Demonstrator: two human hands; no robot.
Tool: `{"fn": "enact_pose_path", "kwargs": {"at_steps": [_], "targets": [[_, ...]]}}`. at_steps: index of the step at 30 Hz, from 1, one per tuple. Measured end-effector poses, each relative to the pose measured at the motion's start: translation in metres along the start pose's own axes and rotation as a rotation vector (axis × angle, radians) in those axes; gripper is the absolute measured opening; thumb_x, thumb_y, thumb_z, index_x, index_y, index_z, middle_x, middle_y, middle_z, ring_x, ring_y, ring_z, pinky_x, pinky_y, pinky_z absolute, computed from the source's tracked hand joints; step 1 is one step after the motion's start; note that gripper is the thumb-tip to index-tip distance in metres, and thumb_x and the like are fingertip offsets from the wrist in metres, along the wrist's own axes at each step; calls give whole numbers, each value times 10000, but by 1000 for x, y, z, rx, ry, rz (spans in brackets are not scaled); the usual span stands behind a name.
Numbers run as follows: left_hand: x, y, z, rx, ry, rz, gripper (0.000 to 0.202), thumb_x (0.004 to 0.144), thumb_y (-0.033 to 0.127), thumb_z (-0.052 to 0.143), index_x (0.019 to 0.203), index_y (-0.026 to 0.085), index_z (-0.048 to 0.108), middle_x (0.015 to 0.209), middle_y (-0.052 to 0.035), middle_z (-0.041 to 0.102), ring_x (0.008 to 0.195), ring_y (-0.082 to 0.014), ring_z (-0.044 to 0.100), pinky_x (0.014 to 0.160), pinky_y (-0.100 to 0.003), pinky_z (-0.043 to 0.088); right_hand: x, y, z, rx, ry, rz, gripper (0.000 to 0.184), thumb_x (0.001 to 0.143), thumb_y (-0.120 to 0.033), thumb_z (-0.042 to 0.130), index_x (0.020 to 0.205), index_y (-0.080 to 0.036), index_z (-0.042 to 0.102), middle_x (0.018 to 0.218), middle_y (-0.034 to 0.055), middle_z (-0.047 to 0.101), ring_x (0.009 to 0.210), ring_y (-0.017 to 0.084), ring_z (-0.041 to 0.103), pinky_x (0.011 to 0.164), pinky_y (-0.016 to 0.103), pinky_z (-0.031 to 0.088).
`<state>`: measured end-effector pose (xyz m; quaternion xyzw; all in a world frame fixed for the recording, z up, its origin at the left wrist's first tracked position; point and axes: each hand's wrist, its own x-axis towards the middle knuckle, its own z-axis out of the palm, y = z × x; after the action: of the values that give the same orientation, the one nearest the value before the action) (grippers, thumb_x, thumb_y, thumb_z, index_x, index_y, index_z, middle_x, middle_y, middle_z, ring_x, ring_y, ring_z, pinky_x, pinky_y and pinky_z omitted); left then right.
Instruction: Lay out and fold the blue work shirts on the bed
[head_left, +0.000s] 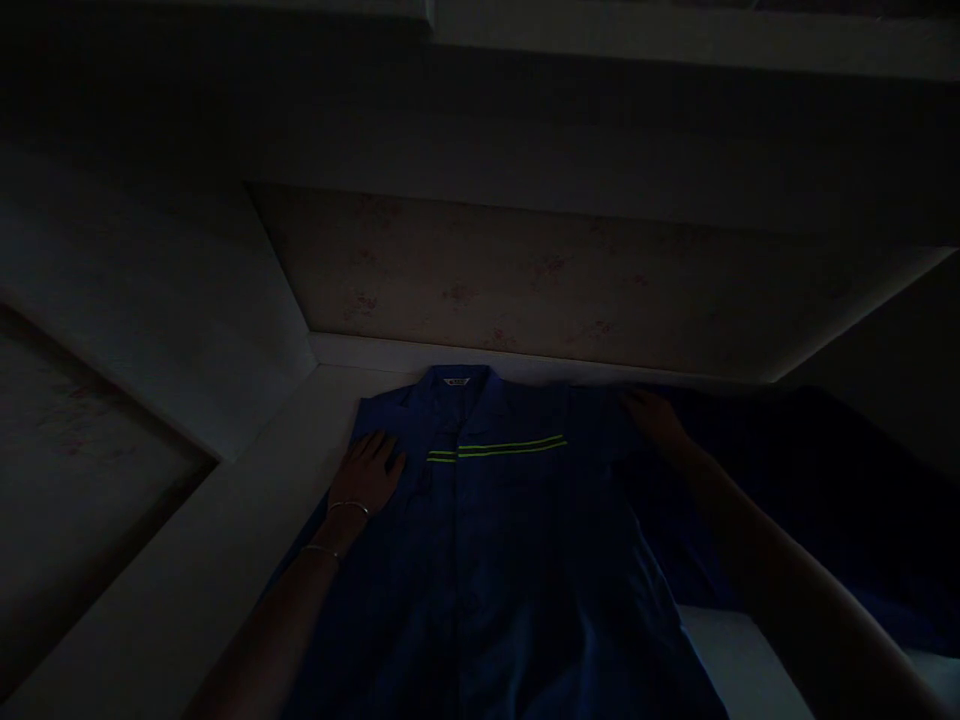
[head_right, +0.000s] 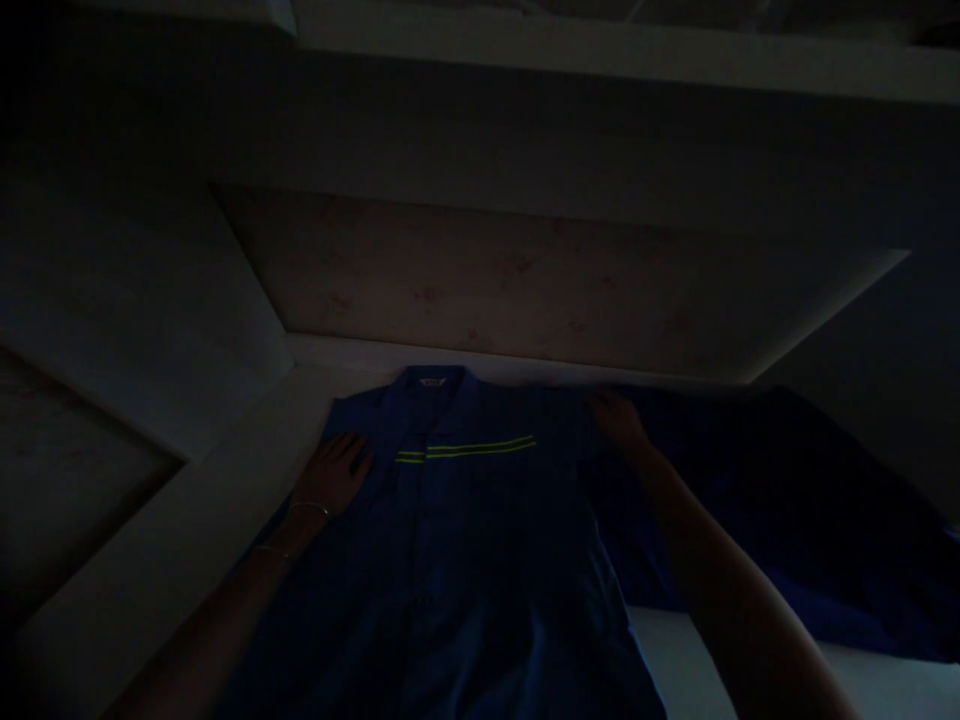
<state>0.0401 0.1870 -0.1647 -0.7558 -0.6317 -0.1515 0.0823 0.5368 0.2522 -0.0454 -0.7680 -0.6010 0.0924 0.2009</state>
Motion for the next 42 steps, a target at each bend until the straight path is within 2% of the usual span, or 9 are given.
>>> {"fn": "enact_pose_path", "kwargs": {"at_steps": [7,11,18,21,26,30,34,38,42], "targets": [[0,2,-3,27,-9,-6,521,946,468,375,1275,145,620,1371,-140,584,1266,-302,515,1094,-477,382,-57,-95,38,-131,-99,-407,360,959,-360,413,1119,-185,683,1026,117,739,889,244,700,750,292,472],[0,1,-4,21,-11,-3,512,944,444,385,1276,133,620,1369,-150,583,1263,-300,520,1095,-471,384,-80,-124,59,-15,-195,-495,389,963,-399,431,1243,-208,623,1085,65,733,949,204,690,819,265,495],[0,2,-6,51,-40,-11,523,954,461,358,1295,152,606,1382,-130,576,1275,-290,512,1104,-458,375,-62,-87,65,-221,80,-399,490,993,-425,339,1383,-175,499,1455,129,486,1299,294,466,1080,461,365],[0,4,-8,42,-51,-27,527,957,473,348,1303,166,599,1387,-122,574,1277,-296,508,1098,-466,380,-63,-64,91,-418,-66,-421,540,992,-472,320,1461,-221,417,1569,106,315,1429,347,264,1119,638,209],[0,4,-9,-4,-55,-29,507,953,470,363,1292,179,604,1388,-125,571,1267,-292,514,1091,-477,383,-67,-51,114,-442,-218,-416,563,988,-499,286,1475,-239,396,1579,84,297,1450,362,202,1104,710,123],[-1,6,-13,-23,-31,-39,487,953,459,367,1274,188,612,1368,-126,584,1251,-291,521,1079,-482,393,-81,-60,95,-215,-110,-416,502,986,-408,305,1421,-204,448,1547,106,359,1419,306,300,1140,649,158],[-2,9,-18,25,35,-32,448,955,407,362,1222,160,623,1304,-153,600,1164,-292,568,1015,-468,437,-138,-50,53,328,-100,-292,550,946,-482,385,1404,-184,442,1466,146,455,1294,262,491,1095,467,388],[-10,13,-27,-2,154,-40,357,949,341,386,1111,147,638,1150,-155,640,1081,-295,589,966,-473,455,-233,7,-3,674,-540,-16,564,844,-617,513,1293,-286,594,1184,93,680,1051,274,667,921,447,548],[-56,18,-53,-173,281,-60,268,928,353,448,1032,171,614,1069,-145,630,1036,-278,594,938,-455,489,-319,74,-44,582,-477,175,274,678,-662,688,876,-476,728,887,97,710,906,283,703,621,368,583]]}}
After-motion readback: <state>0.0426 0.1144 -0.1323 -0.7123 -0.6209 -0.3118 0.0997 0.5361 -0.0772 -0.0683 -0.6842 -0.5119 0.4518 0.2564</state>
